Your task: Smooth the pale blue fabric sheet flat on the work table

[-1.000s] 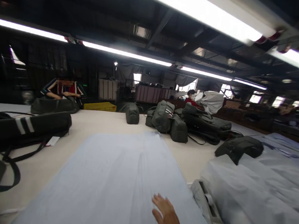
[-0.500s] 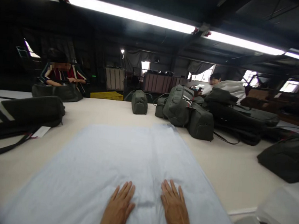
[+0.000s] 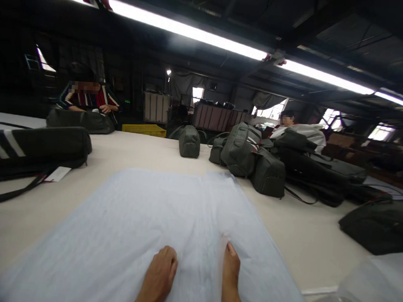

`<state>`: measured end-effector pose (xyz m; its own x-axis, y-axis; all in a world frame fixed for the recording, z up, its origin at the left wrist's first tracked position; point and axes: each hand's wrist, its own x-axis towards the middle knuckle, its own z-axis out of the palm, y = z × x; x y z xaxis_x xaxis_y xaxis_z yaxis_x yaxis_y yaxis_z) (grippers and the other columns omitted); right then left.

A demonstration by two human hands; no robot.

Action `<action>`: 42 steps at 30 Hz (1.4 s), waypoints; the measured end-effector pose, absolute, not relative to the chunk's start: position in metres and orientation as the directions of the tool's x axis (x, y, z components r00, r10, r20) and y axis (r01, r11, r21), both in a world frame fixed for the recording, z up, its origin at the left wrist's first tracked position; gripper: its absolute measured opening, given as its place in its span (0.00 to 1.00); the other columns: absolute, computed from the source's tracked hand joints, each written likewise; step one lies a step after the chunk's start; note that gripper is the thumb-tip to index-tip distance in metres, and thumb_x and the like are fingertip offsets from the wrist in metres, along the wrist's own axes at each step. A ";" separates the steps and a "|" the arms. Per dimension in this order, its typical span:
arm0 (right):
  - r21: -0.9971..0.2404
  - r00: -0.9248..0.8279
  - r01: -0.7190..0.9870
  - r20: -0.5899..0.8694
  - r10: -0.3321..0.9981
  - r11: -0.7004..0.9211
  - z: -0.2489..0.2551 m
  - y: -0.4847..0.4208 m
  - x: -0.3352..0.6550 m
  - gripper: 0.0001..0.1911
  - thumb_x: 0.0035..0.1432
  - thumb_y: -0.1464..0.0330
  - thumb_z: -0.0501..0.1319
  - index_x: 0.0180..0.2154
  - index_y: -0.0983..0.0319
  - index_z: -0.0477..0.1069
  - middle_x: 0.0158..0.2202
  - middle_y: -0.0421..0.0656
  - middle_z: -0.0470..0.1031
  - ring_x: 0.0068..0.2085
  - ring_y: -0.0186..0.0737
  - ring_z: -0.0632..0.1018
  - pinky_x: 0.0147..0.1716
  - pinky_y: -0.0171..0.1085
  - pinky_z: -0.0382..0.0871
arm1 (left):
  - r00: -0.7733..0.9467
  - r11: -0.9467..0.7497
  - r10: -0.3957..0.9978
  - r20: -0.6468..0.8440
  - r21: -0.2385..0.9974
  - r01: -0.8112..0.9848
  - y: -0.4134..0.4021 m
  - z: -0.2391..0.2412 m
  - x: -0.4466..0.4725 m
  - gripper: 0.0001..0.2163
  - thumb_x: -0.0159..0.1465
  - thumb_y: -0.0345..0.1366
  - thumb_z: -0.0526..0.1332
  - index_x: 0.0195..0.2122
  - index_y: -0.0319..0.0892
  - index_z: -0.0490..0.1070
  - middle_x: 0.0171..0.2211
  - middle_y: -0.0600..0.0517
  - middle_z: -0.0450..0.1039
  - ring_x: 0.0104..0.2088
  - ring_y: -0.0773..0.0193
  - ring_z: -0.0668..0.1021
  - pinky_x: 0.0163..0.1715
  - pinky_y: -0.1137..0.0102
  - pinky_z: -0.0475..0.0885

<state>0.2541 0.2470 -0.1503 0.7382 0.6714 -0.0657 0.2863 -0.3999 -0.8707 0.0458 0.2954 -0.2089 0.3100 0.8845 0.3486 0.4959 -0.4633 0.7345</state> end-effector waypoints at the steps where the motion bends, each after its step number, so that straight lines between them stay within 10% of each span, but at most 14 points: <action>1: -0.865 0.737 0.303 -0.053 0.674 -0.399 -0.151 0.255 0.244 0.35 0.56 0.47 0.44 0.42 0.67 0.76 0.37 0.49 0.81 0.42 0.52 0.80 0.39 0.39 0.74 | 0.274 -0.419 0.905 0.325 0.786 0.454 0.299 -0.205 0.040 0.11 0.67 0.35 0.48 0.32 0.42 0.69 0.36 0.48 0.74 0.39 0.56 0.76 0.45 0.59 0.72; 6: -0.807 0.710 0.454 0.071 0.701 -0.378 -0.177 0.295 0.186 0.33 0.59 0.59 0.47 0.61 0.67 0.64 0.65 0.53 0.62 0.66 0.55 0.60 0.64 0.53 0.53 | 0.074 -0.143 0.989 0.130 0.968 0.204 0.316 -0.188 0.006 0.19 0.70 0.49 0.44 0.48 0.41 0.65 0.46 0.45 0.76 0.44 0.56 0.79 0.40 0.64 0.77; 9: -0.569 0.497 0.762 0.209 0.843 -0.308 -0.195 0.306 0.168 0.34 0.58 0.61 0.53 0.65 0.61 0.57 0.70 0.46 0.50 0.70 0.55 0.48 0.67 0.59 0.36 | 0.082 -0.222 0.974 0.212 0.963 0.153 0.320 -0.185 0.001 0.16 0.69 0.46 0.48 0.46 0.42 0.67 0.57 0.42 0.70 0.57 0.53 0.73 0.55 0.56 0.72; 15: -0.140 0.107 0.987 0.209 0.972 -0.079 -0.209 0.313 0.185 0.29 0.62 0.74 0.46 0.65 0.60 0.58 0.71 0.39 0.44 0.71 0.45 0.42 0.69 0.52 0.35 | 0.407 -0.765 0.606 0.684 0.360 0.534 0.320 -0.203 0.025 0.07 0.63 0.29 0.52 0.37 0.44 0.69 0.58 0.42 0.70 0.59 0.52 0.72 0.51 0.54 0.77; 21: -0.164 0.303 0.945 0.104 0.947 -0.284 -0.214 0.336 0.193 0.33 0.61 0.75 0.43 0.67 0.63 0.50 0.71 0.42 0.45 0.71 0.49 0.44 0.68 0.57 0.38 | 0.522 -0.765 0.456 0.720 0.019 0.643 0.323 -0.215 0.033 0.14 0.60 0.25 0.51 0.45 0.40 0.67 0.54 0.40 0.74 0.55 0.53 0.75 0.46 0.57 0.80; 27: -0.190 0.336 0.927 0.036 0.941 -0.324 -0.199 0.346 0.193 0.33 0.61 0.76 0.41 0.67 0.64 0.51 0.70 0.47 0.48 0.70 0.55 0.50 0.66 0.61 0.39 | 0.614 -0.761 0.578 0.538 0.084 0.643 0.326 -0.217 0.029 0.13 0.66 0.35 0.54 0.51 0.43 0.68 0.65 0.42 0.61 0.64 0.52 0.65 0.56 0.53 0.73; 31: -0.209 0.264 0.944 0.015 0.964 -0.255 -0.191 0.339 0.204 0.31 0.62 0.71 0.45 0.66 0.62 0.54 0.69 0.48 0.51 0.70 0.54 0.51 0.66 0.59 0.38 | 0.715 -0.779 0.610 0.340 0.093 0.620 0.326 -0.212 0.031 0.35 0.66 0.44 0.58 0.69 0.47 0.42 0.69 0.46 0.49 0.67 0.48 0.58 0.60 0.44 0.66; 42: -0.272 0.226 0.939 0.020 0.974 -0.212 -0.207 0.308 0.212 0.33 0.61 0.67 0.49 0.68 0.56 0.50 0.71 0.42 0.43 0.71 0.49 0.44 0.67 0.56 0.33 | 0.753 -0.764 0.644 0.135 0.154 0.627 0.319 -0.212 0.030 0.40 0.64 0.50 0.60 0.68 0.52 0.33 0.69 0.49 0.41 0.67 0.43 0.55 0.62 0.40 0.61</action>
<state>0.2115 0.3077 -0.2069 0.2255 0.9740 0.0202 0.9387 -0.2117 -0.2719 0.0299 0.3189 -0.2122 0.7525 0.6445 0.1355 0.6266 -0.7640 0.1538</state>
